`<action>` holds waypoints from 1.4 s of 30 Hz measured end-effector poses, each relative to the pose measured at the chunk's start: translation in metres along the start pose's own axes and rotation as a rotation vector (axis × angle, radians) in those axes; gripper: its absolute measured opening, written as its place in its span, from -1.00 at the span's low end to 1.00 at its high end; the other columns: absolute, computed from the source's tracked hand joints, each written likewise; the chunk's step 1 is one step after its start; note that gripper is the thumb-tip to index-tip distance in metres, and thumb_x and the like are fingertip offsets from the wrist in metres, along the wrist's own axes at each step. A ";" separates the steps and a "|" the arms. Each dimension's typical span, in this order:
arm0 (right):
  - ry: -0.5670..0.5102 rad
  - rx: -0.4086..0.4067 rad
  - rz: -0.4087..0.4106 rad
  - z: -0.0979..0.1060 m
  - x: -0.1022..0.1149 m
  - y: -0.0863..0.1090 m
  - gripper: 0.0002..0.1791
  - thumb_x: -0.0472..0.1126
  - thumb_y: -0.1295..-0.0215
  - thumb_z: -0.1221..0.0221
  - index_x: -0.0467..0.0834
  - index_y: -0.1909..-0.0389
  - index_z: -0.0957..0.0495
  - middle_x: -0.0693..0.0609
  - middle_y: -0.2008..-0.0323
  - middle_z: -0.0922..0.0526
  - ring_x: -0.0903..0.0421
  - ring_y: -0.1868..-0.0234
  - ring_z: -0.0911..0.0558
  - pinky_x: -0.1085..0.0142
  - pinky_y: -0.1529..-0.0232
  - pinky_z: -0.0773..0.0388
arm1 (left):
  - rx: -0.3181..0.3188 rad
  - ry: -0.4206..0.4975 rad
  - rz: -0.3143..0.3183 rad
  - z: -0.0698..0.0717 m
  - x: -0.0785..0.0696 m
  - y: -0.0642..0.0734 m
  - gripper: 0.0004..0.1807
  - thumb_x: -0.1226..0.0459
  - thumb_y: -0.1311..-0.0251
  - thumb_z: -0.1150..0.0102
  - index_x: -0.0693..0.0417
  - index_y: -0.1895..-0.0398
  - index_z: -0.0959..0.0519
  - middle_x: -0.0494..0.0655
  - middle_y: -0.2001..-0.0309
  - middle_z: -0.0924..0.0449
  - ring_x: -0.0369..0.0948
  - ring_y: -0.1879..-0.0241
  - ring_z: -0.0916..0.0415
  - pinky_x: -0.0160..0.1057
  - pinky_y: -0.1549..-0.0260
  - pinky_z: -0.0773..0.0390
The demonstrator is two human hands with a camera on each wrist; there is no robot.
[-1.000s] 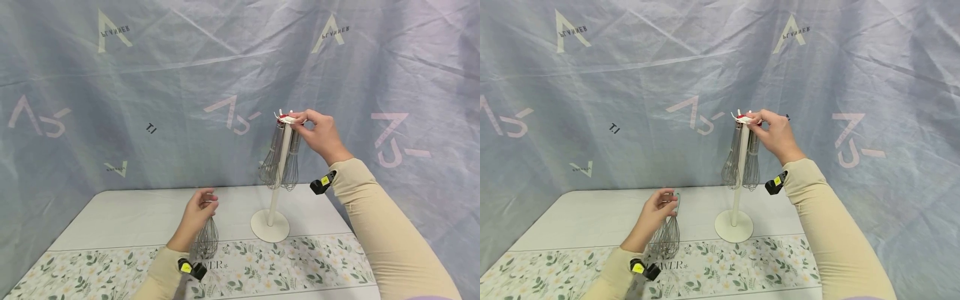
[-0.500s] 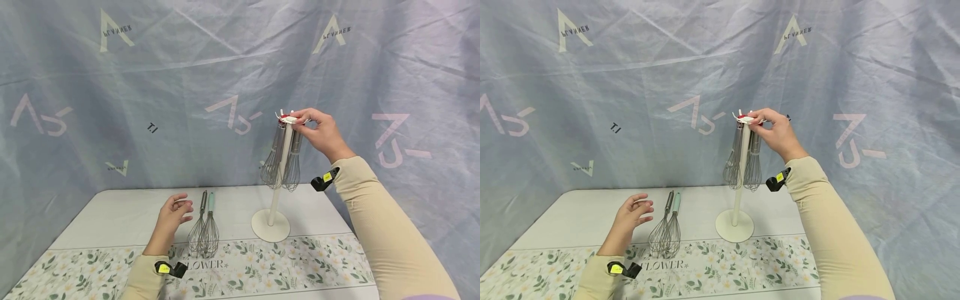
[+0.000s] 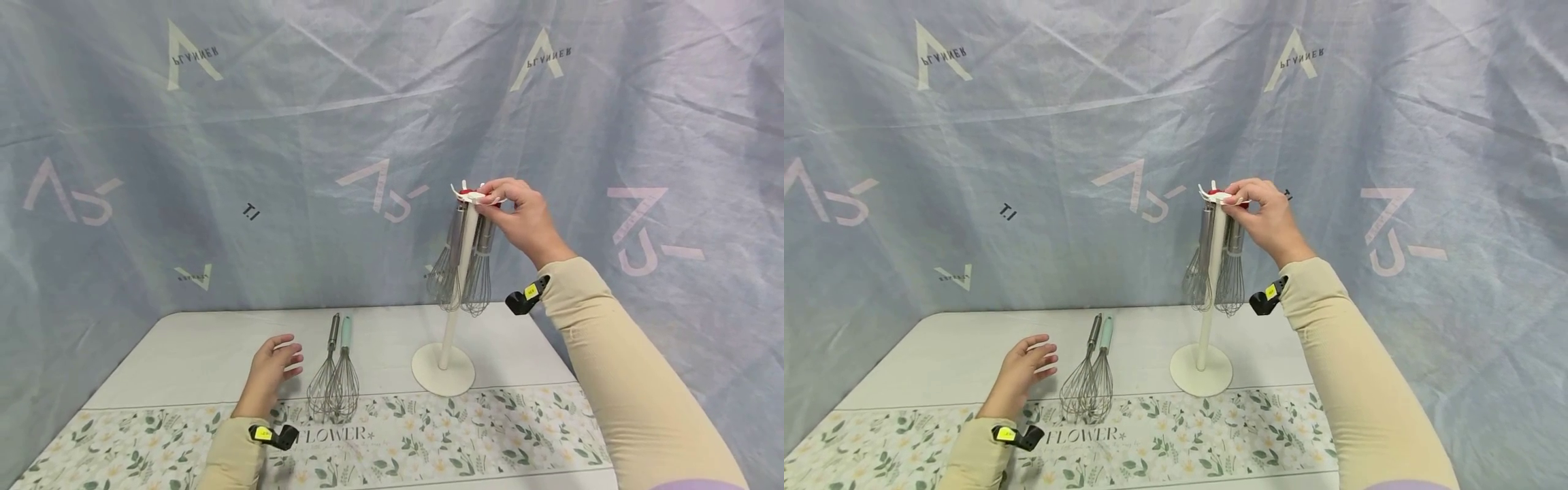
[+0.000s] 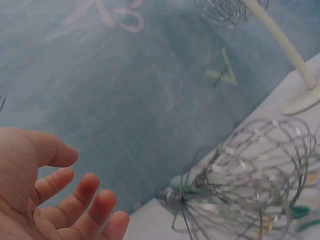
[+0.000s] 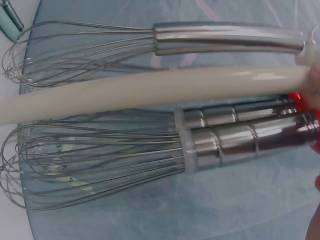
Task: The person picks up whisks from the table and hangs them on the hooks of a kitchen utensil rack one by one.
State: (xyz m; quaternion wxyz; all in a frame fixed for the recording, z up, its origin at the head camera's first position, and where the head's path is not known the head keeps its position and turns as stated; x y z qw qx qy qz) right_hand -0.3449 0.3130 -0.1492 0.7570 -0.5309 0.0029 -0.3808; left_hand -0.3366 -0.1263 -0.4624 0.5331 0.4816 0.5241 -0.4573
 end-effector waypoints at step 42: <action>0.242 -0.170 0.201 -0.012 0.034 0.003 -0.77 -0.31 -0.13 -0.48 -0.25 0.55 -0.61 -0.14 0.18 -0.73 0.16 0.29 -0.27 0.26 0.19 -0.11 | 0.196 -0.337 0.076 -0.051 0.039 -0.025 -0.37 0.16 -0.42 -0.16 0.13 -0.48 -0.27 0.27 -0.21 -0.48 0.02 0.03 -0.53 -0.10 0.21 -0.54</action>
Point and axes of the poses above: each hand's wrist, its own y-axis away from the middle knuckle, its own z-axis out of the back of the hand, x = y × z, the point moved 6 cm from there along -y, towards the middle knuckle
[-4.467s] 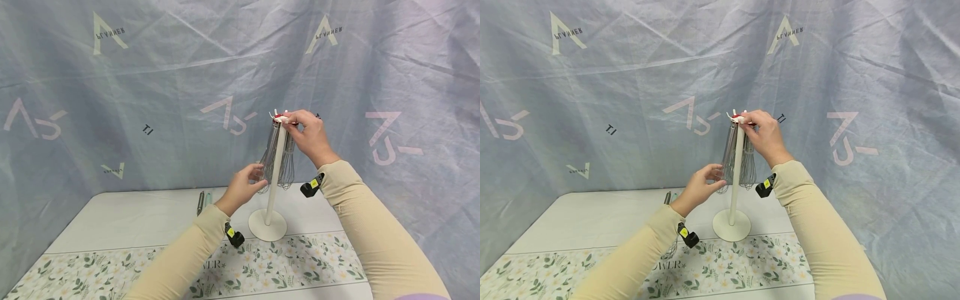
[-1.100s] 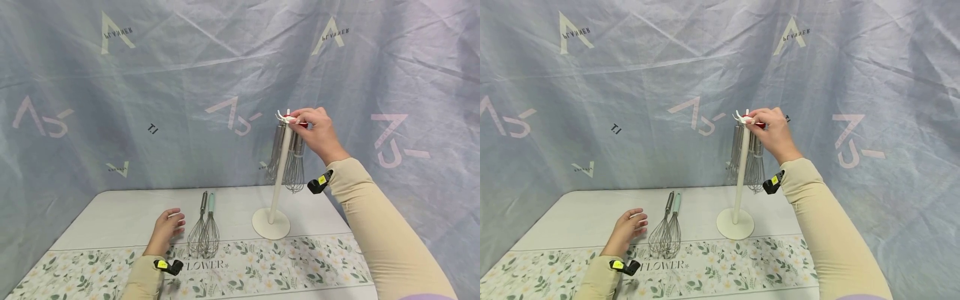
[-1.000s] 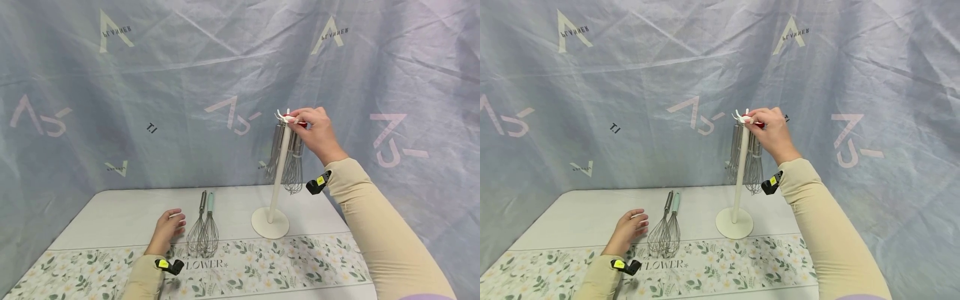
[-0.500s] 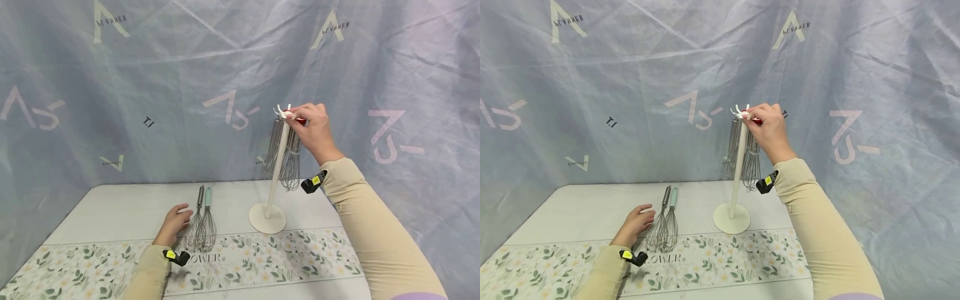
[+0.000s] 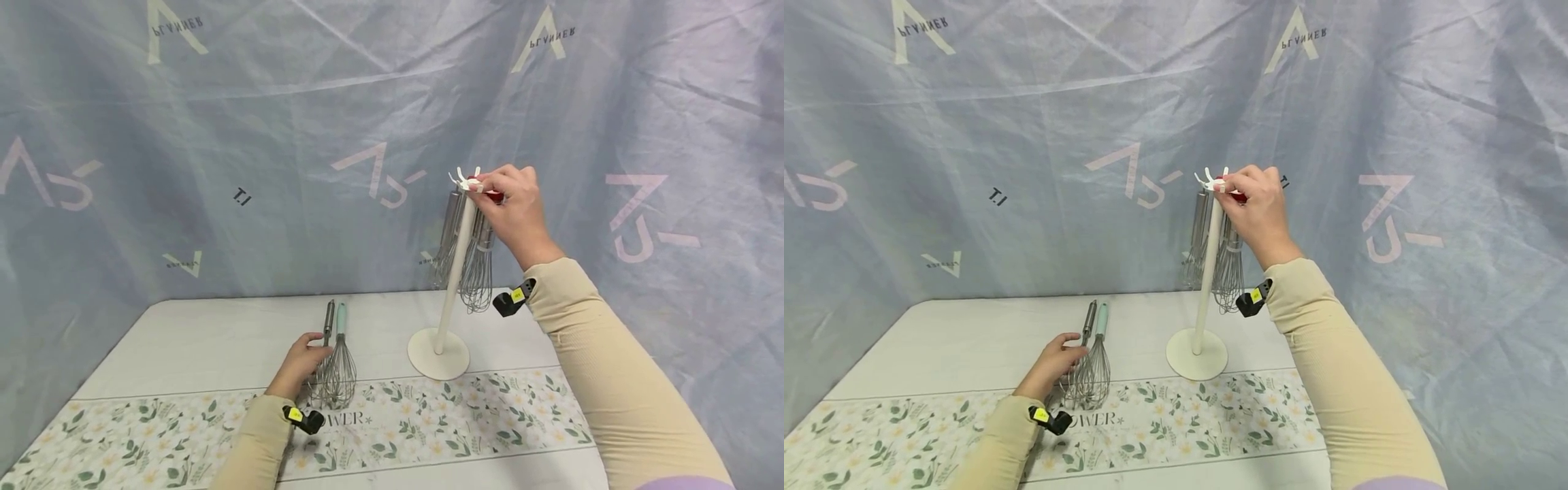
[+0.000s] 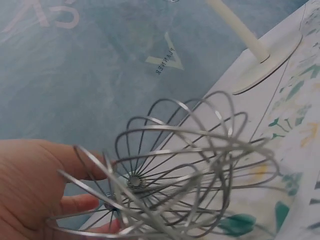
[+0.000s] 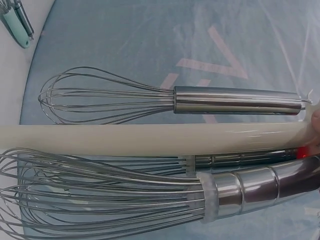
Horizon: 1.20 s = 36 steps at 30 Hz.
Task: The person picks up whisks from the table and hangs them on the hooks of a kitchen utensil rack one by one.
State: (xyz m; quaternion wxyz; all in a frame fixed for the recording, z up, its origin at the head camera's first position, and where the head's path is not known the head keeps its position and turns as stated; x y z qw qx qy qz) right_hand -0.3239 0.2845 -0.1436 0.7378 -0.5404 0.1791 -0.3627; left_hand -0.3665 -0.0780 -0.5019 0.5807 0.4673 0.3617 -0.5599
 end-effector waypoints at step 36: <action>0.041 0.015 0.006 0.001 0.002 0.002 -0.80 -0.29 -0.16 -0.47 -0.25 0.51 -0.63 -0.14 0.17 -0.73 -0.06 0.28 -0.31 0.22 0.22 -0.15 | -0.170 0.161 -0.065 0.021 -0.002 0.003 -0.48 0.21 -0.44 -0.09 0.12 -0.42 -0.41 0.11 0.01 -0.62 -0.03 0.11 -0.59 -0.23 0.23 -0.56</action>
Point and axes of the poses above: each hand's wrist, its own y-axis away from the middle knuckle, its own z-axis out of the back of the hand, x = y × z, the point moved 6 cm from there along -y, towards the middle knuckle
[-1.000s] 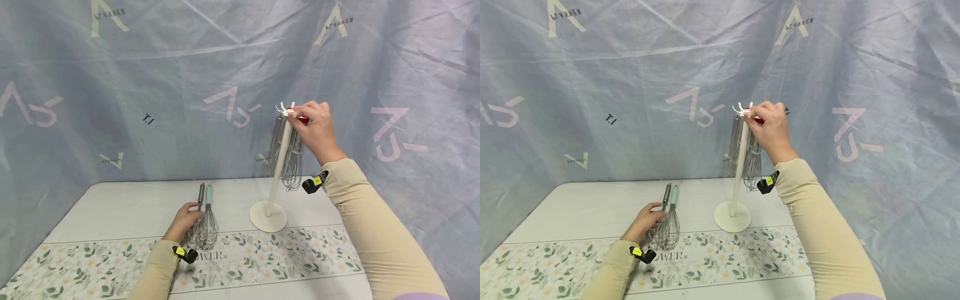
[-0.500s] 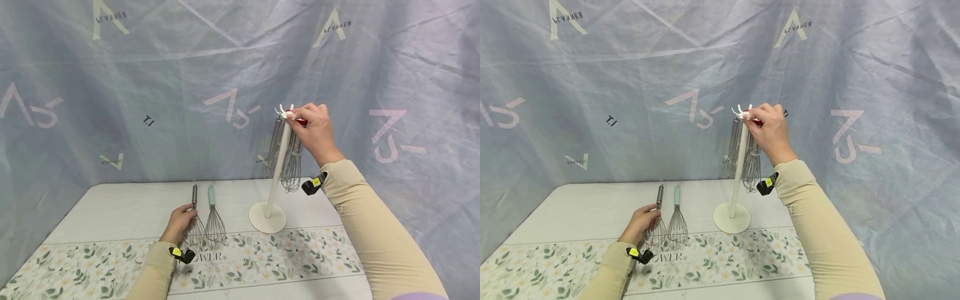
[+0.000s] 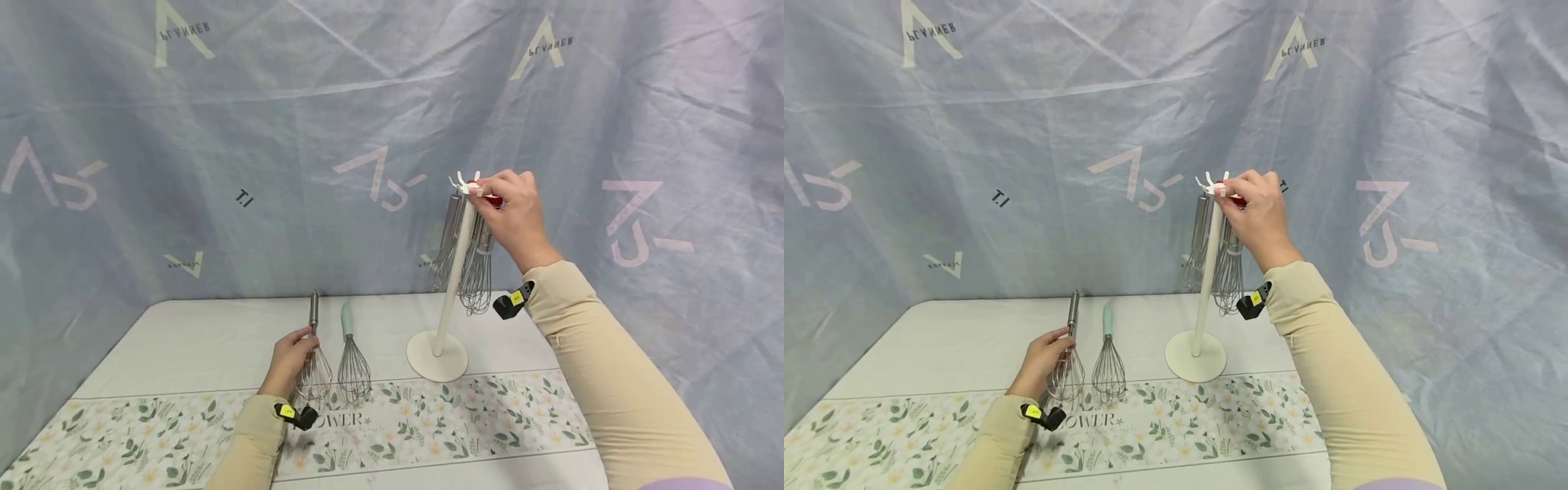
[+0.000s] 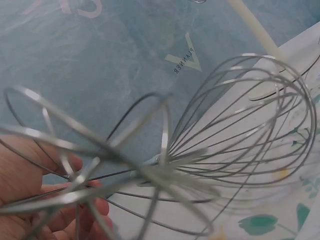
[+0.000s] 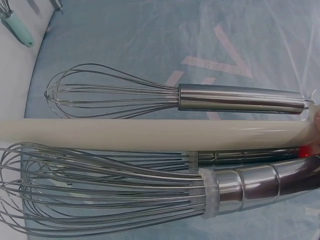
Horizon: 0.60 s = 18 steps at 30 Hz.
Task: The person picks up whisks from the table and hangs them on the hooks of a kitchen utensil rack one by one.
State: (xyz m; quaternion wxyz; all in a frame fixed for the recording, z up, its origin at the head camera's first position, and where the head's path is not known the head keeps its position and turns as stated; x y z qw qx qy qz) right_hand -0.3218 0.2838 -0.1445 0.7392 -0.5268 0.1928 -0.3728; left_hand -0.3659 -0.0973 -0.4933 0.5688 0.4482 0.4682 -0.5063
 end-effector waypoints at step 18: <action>0.009 -0.011 0.030 0.001 0.000 0.000 -0.79 -0.27 -0.16 -0.47 -0.24 0.51 -0.63 -0.14 0.19 -0.73 -0.11 0.29 -0.32 0.12 0.21 -0.17 | 0.000 0.065 -0.105 -0.009 -0.037 0.002 -0.57 0.21 -0.44 -0.14 0.06 -0.34 -0.50 -0.01 0.16 -0.70 -0.18 0.31 -0.61 -0.07 0.19 -0.59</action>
Point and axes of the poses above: each hand's wrist, its own y-axis away from the middle knuckle, its own z-axis out of the back of the hand, x = y × z, the point moved 6 cm from there along -y, towards the middle knuckle
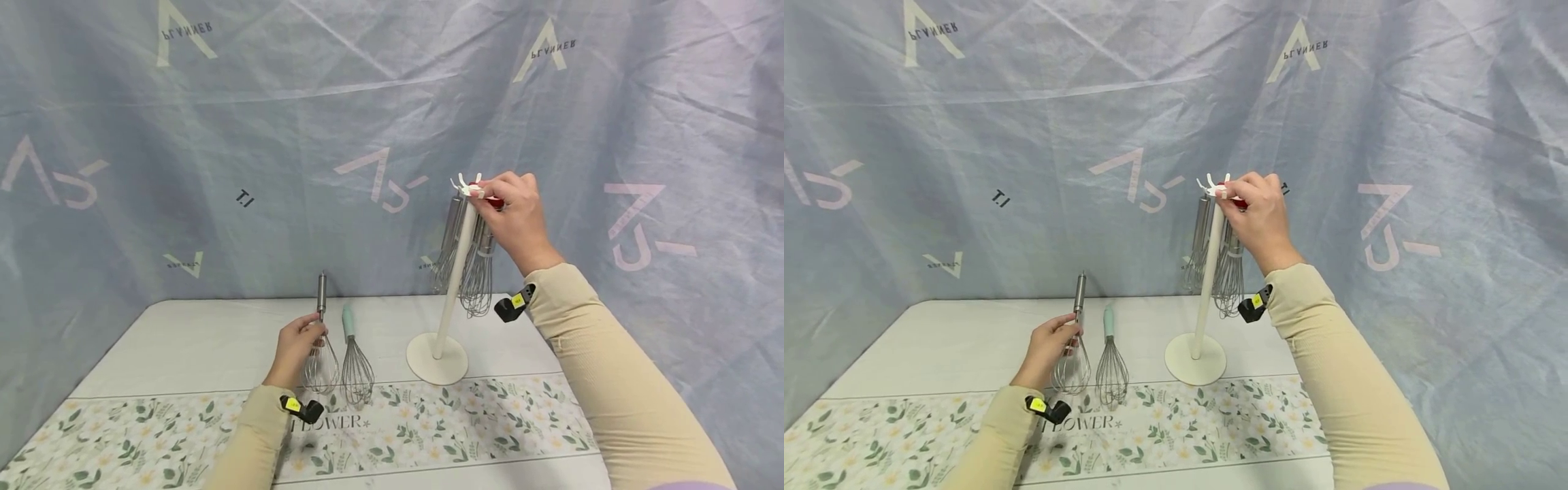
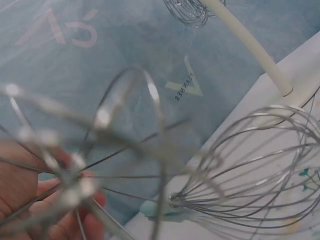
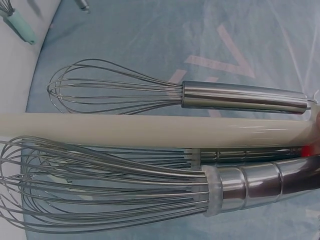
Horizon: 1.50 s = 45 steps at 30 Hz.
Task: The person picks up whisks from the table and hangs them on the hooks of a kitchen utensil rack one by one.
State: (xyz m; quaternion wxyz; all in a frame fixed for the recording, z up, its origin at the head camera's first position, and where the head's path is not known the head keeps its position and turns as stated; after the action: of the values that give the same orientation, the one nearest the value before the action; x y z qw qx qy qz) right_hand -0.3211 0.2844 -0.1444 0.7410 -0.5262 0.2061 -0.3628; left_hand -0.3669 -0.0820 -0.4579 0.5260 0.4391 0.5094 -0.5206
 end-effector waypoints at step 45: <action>-0.008 -0.019 0.040 -0.003 -0.002 0.001 -0.88 -0.28 -0.18 -0.45 -0.24 0.42 -0.71 -0.16 0.22 -0.72 -0.14 0.31 -0.35 0.03 0.21 -0.16 | -0.017 0.061 -0.280 -0.023 -0.117 0.009 -0.63 0.23 -0.38 -0.24 0.13 -0.19 -0.56 0.12 0.18 -0.68 -0.20 0.38 -0.59 -0.34 0.41 -0.55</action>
State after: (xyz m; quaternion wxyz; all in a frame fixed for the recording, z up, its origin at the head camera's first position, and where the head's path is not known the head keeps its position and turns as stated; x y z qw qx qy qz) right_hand -0.3239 0.2846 -0.1470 0.7437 -0.5305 0.2171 -0.3440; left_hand -0.3528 -0.0471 -0.3440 0.4362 0.3752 0.5856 -0.5710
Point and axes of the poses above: each hand's wrist, its own y-axis away from the middle knuckle, its own z-axis out of the back of the hand, x = y × z, the point moved 6 cm from there along -y, towards the middle knuckle
